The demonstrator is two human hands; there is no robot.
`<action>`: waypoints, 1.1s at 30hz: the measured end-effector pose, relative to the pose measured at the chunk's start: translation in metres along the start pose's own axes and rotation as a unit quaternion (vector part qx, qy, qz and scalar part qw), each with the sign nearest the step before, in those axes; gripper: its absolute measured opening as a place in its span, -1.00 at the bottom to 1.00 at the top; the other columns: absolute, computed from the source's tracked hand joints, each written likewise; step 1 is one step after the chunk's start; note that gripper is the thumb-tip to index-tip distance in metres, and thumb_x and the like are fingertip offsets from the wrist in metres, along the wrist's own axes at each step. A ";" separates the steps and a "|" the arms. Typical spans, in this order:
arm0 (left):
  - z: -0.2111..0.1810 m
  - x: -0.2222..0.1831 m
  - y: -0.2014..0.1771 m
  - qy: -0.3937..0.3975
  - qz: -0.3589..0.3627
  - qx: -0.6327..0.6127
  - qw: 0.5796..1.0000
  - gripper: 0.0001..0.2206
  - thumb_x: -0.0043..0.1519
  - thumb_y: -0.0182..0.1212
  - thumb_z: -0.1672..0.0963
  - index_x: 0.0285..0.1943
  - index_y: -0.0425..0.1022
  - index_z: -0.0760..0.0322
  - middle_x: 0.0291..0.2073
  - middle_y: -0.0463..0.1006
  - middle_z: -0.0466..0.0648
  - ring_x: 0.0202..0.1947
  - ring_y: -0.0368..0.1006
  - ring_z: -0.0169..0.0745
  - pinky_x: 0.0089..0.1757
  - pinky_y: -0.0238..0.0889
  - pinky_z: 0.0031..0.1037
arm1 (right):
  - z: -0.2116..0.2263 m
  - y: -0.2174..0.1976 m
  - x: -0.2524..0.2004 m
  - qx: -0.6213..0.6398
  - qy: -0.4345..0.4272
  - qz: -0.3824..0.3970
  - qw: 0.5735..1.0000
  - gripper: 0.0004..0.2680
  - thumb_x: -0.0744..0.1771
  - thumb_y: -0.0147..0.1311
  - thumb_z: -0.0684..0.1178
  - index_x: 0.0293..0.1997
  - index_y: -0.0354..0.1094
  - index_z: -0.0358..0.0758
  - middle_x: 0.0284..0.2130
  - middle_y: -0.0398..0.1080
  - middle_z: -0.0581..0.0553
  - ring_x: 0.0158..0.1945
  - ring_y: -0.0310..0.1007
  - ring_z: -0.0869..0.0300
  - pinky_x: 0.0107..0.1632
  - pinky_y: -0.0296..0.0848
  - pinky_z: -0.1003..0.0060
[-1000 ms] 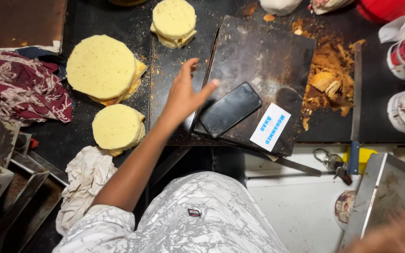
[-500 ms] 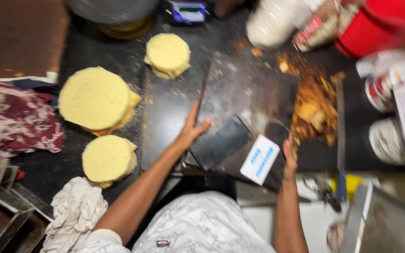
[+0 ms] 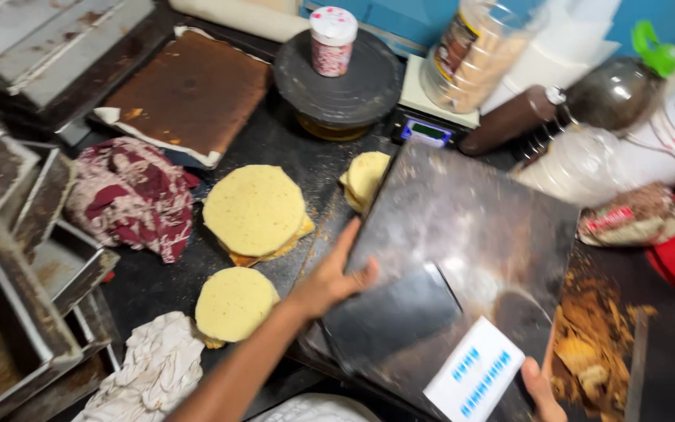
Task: The person cuts small squares of cake with a knife, arranges them on a stack of circular cake bases, and clears cake scraps into a tray by hand and using a knife.
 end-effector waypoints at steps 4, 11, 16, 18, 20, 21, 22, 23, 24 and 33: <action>-0.021 0.038 -0.110 -0.017 -0.046 0.073 0.996 -0.37 0.36 0.08 -0.11 0.37 0.12 0.47 0.19 0.27 0.29 0.22 0.23 0.09 0.22 0.15 -0.30 | 0.032 0.163 0.043 -0.090 -0.117 0.062 0.987 -0.17 0.18 0.03 -0.05 0.66 -0.47 -0.07 0.38 0.12 -0.37 0.35 0.24 -0.07 0.35 0.18 0.11; -0.100 0.036 -0.246 -0.157 -0.260 0.106 0.947 -0.15 0.13 0.00 -0.29 0.53 0.14 0.16 0.49 0.18 -0.16 0.48 0.03 -0.33 0.32 -0.18 -0.42 | 0.028 0.318 0.153 -0.062 -0.175 0.236 0.954 -0.19 0.24 0.07 -0.01 0.67 -0.46 -0.15 0.55 -0.06 -0.27 0.53 0.05 0.00 0.48 -0.01 0.20; -0.106 0.052 -0.312 -0.201 -0.320 0.097 0.921 -0.03 0.02 -0.09 -0.37 0.55 0.16 0.13 0.51 0.14 -0.13 0.51 -0.04 -0.30 0.35 -0.24 -0.36 | 0.003 0.388 0.226 0.023 -0.092 0.353 0.931 -0.21 0.26 0.08 -0.13 0.63 -0.52 -0.09 0.46 0.02 -0.36 0.44 0.12 -0.03 0.40 0.11 0.19; -0.102 0.064 -0.341 -0.208 -0.345 0.089 0.911 -0.03 0.02 -0.10 -0.38 0.54 0.17 0.12 0.51 0.17 -0.16 0.51 -0.02 -0.33 0.35 -0.23 -0.39 | -0.005 0.414 0.256 0.034 -0.074 0.367 0.927 -0.22 0.27 0.07 -0.13 0.62 -0.54 -0.10 0.47 -0.02 -0.34 0.42 0.13 -0.03 0.38 0.16 0.18; -0.097 0.086 -0.365 -0.143 -0.298 0.023 0.943 -0.04 0.00 -0.07 -0.38 0.48 0.27 0.15 0.44 0.34 -0.12 0.45 0.19 -0.29 0.34 -0.03 -0.43 | -0.013 0.434 0.281 0.039 -0.058 0.379 0.923 -0.23 0.28 0.06 -0.14 0.61 -0.56 -0.10 0.48 -0.06 -0.32 0.41 0.14 -0.02 0.36 0.20 0.18; -0.094 0.093 -0.376 -0.147 -0.302 0.020 0.942 -0.04 0.00 -0.07 -0.38 0.48 0.27 0.15 0.44 0.34 -0.12 0.45 0.19 -0.29 0.34 -0.03 -0.43 | -0.018 0.443 0.293 0.029 -0.058 0.380 0.923 -0.23 0.29 0.06 -0.13 0.61 -0.57 -0.13 0.48 -0.07 -0.33 0.39 0.16 -0.03 0.33 0.24 0.18; -0.094 0.099 -0.389 -0.148 -0.311 0.055 0.937 -0.08 0.03 -0.09 -0.38 0.49 0.26 0.08 0.43 0.31 -0.18 0.44 0.16 -0.35 0.32 -0.06 -0.46 | -0.023 0.452 0.303 0.022 -0.061 0.379 0.923 -0.24 0.30 0.06 -0.12 0.60 -0.58 -0.15 0.48 -0.08 -0.35 0.38 0.18 -0.03 0.31 0.28 0.19; -0.092 0.104 -0.400 -0.149 -0.319 0.091 0.931 -0.12 0.06 -0.11 -0.38 0.49 0.24 0.02 0.42 0.29 -0.23 0.42 0.13 -0.40 0.29 -0.08 -0.48 | -0.030 0.460 0.311 0.021 -0.057 0.379 0.923 -0.24 0.30 0.06 -0.12 0.60 -0.58 -0.15 0.48 -0.08 -0.35 0.38 0.18 -0.03 0.31 0.28 0.19; -0.089 0.107 -0.408 -0.150 -0.320 0.088 0.932 -0.12 0.06 -0.11 -0.38 0.49 0.24 0.02 0.42 0.29 -0.23 0.42 0.13 -0.40 0.29 -0.08 -0.48 | -0.035 0.467 0.319 0.032 -0.068 0.384 0.920 -0.23 0.30 0.06 -0.13 0.60 -0.60 -0.17 0.49 -0.08 -0.36 0.38 0.18 -0.04 0.32 0.28 0.20; -0.059 0.126 -0.475 -0.247 -0.320 0.074 0.912 -0.18 0.02 0.06 -0.36 0.36 0.45 0.00 0.31 0.46 -0.14 0.33 0.27 -0.30 0.22 0.11 -0.41 | -0.113 0.504 0.360 0.110 0.001 0.339 0.934 -0.27 0.30 0.02 -0.12 0.62 -0.50 -0.19 0.40 0.04 -0.38 0.24 0.26 -0.01 0.21 0.34 0.24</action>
Point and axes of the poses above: each hand's wrist, its own x-axis towards the middle knuckle, its own y-axis out of the palm, z = x × y, the point moved 2 cm from there along x, towards the middle knuckle
